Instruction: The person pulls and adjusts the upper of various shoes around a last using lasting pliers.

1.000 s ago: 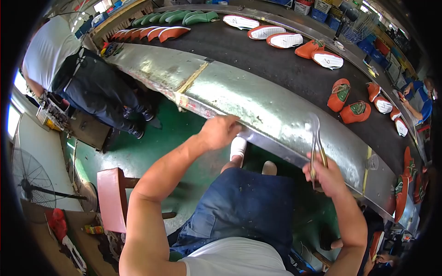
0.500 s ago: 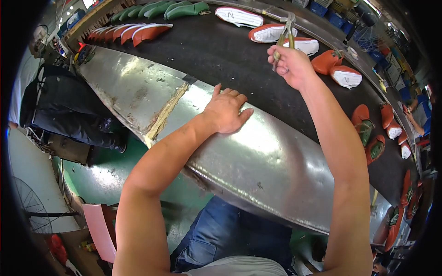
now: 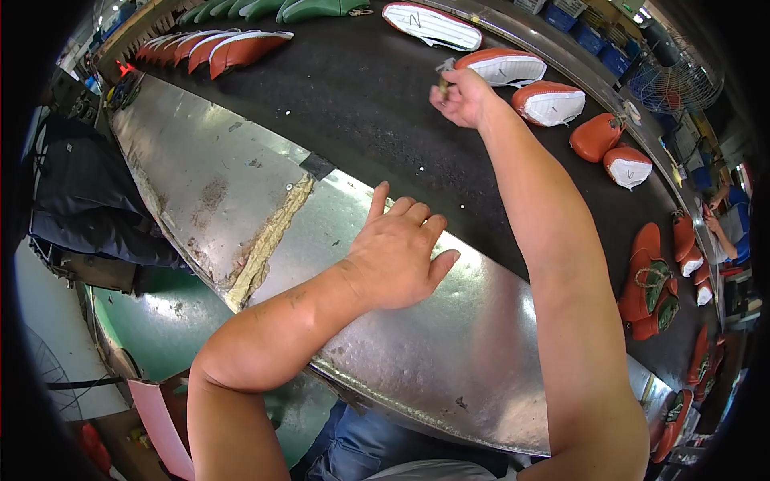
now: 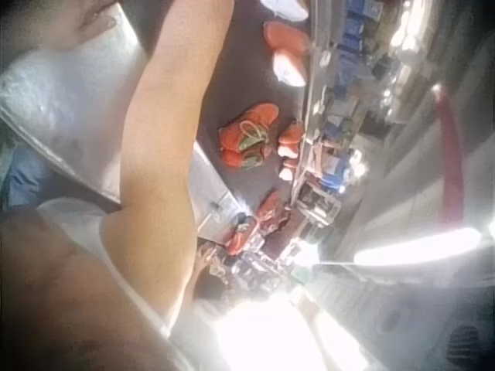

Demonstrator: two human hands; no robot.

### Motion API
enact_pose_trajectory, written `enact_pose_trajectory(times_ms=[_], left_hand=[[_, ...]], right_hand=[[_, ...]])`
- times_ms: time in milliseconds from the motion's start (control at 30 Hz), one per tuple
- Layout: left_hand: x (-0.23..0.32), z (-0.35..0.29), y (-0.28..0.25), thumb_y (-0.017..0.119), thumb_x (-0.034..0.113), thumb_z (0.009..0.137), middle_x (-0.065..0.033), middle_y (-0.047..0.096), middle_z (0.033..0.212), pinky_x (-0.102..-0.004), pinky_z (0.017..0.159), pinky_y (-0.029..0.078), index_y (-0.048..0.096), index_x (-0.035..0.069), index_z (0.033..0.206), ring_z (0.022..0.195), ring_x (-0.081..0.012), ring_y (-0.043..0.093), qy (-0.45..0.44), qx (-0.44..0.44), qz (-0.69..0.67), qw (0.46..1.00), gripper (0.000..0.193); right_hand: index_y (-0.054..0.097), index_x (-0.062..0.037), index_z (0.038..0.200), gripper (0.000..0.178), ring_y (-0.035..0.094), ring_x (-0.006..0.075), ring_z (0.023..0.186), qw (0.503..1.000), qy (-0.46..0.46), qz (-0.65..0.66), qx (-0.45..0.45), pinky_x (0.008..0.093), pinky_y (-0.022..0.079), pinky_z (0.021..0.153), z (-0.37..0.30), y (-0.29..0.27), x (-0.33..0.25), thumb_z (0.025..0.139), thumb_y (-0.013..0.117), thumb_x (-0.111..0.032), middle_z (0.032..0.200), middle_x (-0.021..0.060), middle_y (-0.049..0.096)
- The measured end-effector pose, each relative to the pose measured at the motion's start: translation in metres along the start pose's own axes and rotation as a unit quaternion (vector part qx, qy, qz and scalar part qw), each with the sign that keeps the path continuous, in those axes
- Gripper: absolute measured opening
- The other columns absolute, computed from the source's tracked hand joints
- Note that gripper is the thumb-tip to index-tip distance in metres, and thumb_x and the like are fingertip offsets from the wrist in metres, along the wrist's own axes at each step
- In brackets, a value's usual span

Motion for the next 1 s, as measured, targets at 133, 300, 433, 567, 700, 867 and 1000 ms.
enact_pose_trajectory(times_ms=[133,300,433,567,700,867,1000], left_hand=[[-0.002,0.001,0.000,0.058,0.036,0.094,-0.0180,0.060,0.115,-0.0644,0.115,0.022,0.061,-0.001,0.121,0.120,-0.0343,0.053,0.000,0.003,0.007,1.000,0.046],[-0.004,0.001,0.000,0.060,0.036,0.093,-0.0174,0.059,0.114,-0.0646,0.115,0.022,0.061,0.000,0.121,0.120,-0.0337,0.052,0.001,0.013,0.014,1.000,0.046],[-0.002,0.004,-0.001,0.061,0.036,0.092,-0.0176,0.059,0.115,-0.0650,0.115,0.021,0.061,0.000,0.121,0.122,-0.0343,0.051,-0.007,-0.009,0.009,1.000,0.046],[-0.001,0.003,-0.002,0.062,0.037,0.091,-0.0173,0.059,0.116,-0.0664,0.114,0.021,0.060,0.001,0.123,0.122,-0.0347,0.051,-0.001,-0.002,0.006,1.000,0.048],[-0.003,0.007,0.000,0.063,0.039,0.091,-0.0165,0.059,0.116,-0.0668,0.114,0.020,0.060,0.001,0.123,0.122,-0.0339,0.051,-0.003,-0.020,-0.010,1.000,0.050],[-0.002,0.005,-0.003,0.063,0.039,0.091,-0.0162,0.059,0.116,-0.0660,0.115,0.018,0.059,0.001,0.125,0.122,-0.0329,0.051,-0.005,-0.024,-0.012,1.000,0.051],[-0.006,0.006,-0.003,0.062,0.039,0.092,-0.0163,0.058,0.116,-0.0658,0.115,0.017,0.059,0.001,0.126,0.122,-0.0322,0.051,-0.010,-0.031,-0.006,0.999,0.051]], right_hand=[[0.046,-0.0049,0.098,0.019,0.055,0.0143,0.057,0.995,-0.051,-0.091,0.003,0.0218,0.028,0.038,-0.002,-0.053,-0.004,0.100,0.052,-0.022,0.082,0.0093,0.055],[0.048,-0.0019,0.109,0.017,0.060,0.0158,0.061,0.978,-0.134,-0.119,0.106,0.0235,0.031,0.037,-0.012,-0.081,-0.031,0.100,0.050,-0.017,0.089,0.0094,0.059],[0.049,0.0009,0.116,0.021,0.065,0.0212,0.083,0.981,-0.143,-0.133,0.012,0.0270,0.048,0.056,0.017,-0.077,-0.057,0.100,0.049,-0.013,0.097,0.0119,0.063],[0.049,0.0024,0.115,0.020,0.063,0.0300,0.098,0.981,-0.162,-0.098,-0.035,0.0425,0.057,0.085,0.046,-0.070,-0.086,0.100,0.049,-0.010,0.104,0.0182,0.060],[0.048,0.0041,0.116,0.020,0.061,0.0370,0.106,0.987,-0.157,-0.032,-0.035,0.0502,0.056,0.096,0.070,-0.076,-0.091,0.101,0.048,-0.009,0.111,0.0236,0.056],[0.046,0.0039,0.123,0.025,0.061,0.0373,0.111,0.980,-0.197,0.007,-0.042,0.0499,0.054,0.098,0.077,-0.074,-0.103,0.102,0.046,-0.009,0.119,0.0231,0.057],[0.048,0.0012,0.123,0.023,0.062,0.0362,0.111,0.982,-0.183,0.016,-0.045,0.0462,0.054,0.095,0.082,-0.070,-0.103,0.103,0.046,-0.009,0.117,0.0212,0.059]])
Point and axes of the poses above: each hand's wrist, its own z-axis towards the middle knuckle, its own y-axis out of the palm, x = y × z, the point moved 7 cm from there along z, towards the middle knuckle
